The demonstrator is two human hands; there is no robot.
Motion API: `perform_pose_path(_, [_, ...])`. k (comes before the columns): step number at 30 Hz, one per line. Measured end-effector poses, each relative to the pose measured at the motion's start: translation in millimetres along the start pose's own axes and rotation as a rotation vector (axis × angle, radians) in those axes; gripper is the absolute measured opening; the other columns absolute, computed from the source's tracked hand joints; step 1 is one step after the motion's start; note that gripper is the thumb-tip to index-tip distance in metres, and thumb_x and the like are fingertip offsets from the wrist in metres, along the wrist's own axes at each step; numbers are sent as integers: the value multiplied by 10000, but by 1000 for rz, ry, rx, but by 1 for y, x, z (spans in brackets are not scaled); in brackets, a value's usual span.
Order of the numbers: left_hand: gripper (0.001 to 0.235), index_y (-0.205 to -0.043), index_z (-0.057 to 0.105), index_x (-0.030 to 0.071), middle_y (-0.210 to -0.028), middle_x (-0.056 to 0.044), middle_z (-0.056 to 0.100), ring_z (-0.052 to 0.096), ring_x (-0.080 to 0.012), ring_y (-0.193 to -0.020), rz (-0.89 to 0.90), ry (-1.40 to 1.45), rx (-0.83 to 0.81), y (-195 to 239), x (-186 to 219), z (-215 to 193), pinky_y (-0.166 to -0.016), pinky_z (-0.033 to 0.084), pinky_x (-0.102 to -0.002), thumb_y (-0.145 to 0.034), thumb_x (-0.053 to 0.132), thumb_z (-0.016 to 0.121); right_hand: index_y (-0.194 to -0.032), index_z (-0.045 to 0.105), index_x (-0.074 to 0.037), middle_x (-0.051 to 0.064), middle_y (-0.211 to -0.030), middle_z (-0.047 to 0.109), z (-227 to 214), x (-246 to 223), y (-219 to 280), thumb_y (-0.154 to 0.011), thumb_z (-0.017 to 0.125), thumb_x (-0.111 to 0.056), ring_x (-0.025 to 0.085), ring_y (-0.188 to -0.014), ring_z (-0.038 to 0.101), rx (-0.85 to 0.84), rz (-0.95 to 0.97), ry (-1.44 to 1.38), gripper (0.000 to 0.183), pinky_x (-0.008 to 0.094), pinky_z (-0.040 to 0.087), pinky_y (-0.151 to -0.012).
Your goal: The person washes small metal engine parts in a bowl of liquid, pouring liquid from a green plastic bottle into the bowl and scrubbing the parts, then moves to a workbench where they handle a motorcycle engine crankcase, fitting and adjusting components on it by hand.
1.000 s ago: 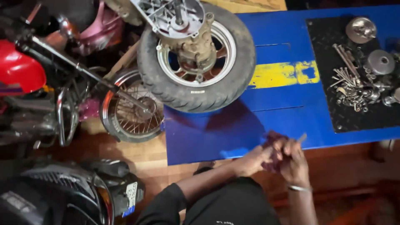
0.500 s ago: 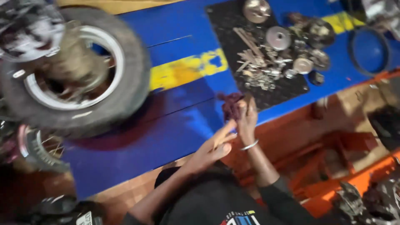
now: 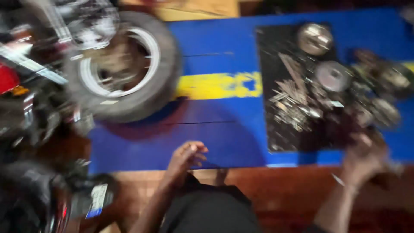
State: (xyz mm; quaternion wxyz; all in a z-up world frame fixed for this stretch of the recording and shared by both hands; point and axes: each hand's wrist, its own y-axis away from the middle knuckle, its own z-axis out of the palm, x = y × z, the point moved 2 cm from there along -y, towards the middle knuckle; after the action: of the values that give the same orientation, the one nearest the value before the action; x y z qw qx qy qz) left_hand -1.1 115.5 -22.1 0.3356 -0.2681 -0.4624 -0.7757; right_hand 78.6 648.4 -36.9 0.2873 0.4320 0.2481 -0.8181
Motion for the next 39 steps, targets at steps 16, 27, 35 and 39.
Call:
perform_pose_path(16, [415, -1251, 652, 48, -1243, -185, 650, 549, -399, -1174, 1336, -1658, 865, -67, 304, -212, -959, 395, -501, -922, 299, 680, -1362, 620, 50, 147, -1089, 599, 42, 70, 88, -1207, 555, -346, 197, -970, 551, -174, -352, 931, 430, 330, 489, -873])
perform_pose_path(27, [193, -921, 690, 163, -962, -47, 702, 629, -247, -1065, 1165, -1956, 559, -104, 338, -247, -950, 423, -449, -881, 343, 747, -1345, 653, -37, -48, -796, 485, 213, 72, 181, -1102, 533, -289, 50, -688, 449, -238, 133, 792, 370, 215, 376, -604])
perform_pose_path(35, [315, -1108, 687, 85, -1027, -121, 721, 641, -317, -1014, 1173, -1726, 672, -47, 326, -229, -894, 461, -477, -894, 311, 732, -1383, 626, 7, -33, -818, 483, 269, 74, 195, -1152, 515, -216, 50, -708, 445, -250, 86, 810, 340, 214, 411, -653])
perform_pose_path(39, [502, -1261, 621, 57, -1155, -186, 685, 622, -381, -1079, 1287, -1473, 799, 7, 374, -303, -944, 476, -502, -951, 414, 788, -1425, 589, 13, -22, -847, 496, 312, 69, 216, -1151, 515, -202, 54, -717, 453, -286, 63, 830, 356, 224, 434, -662])
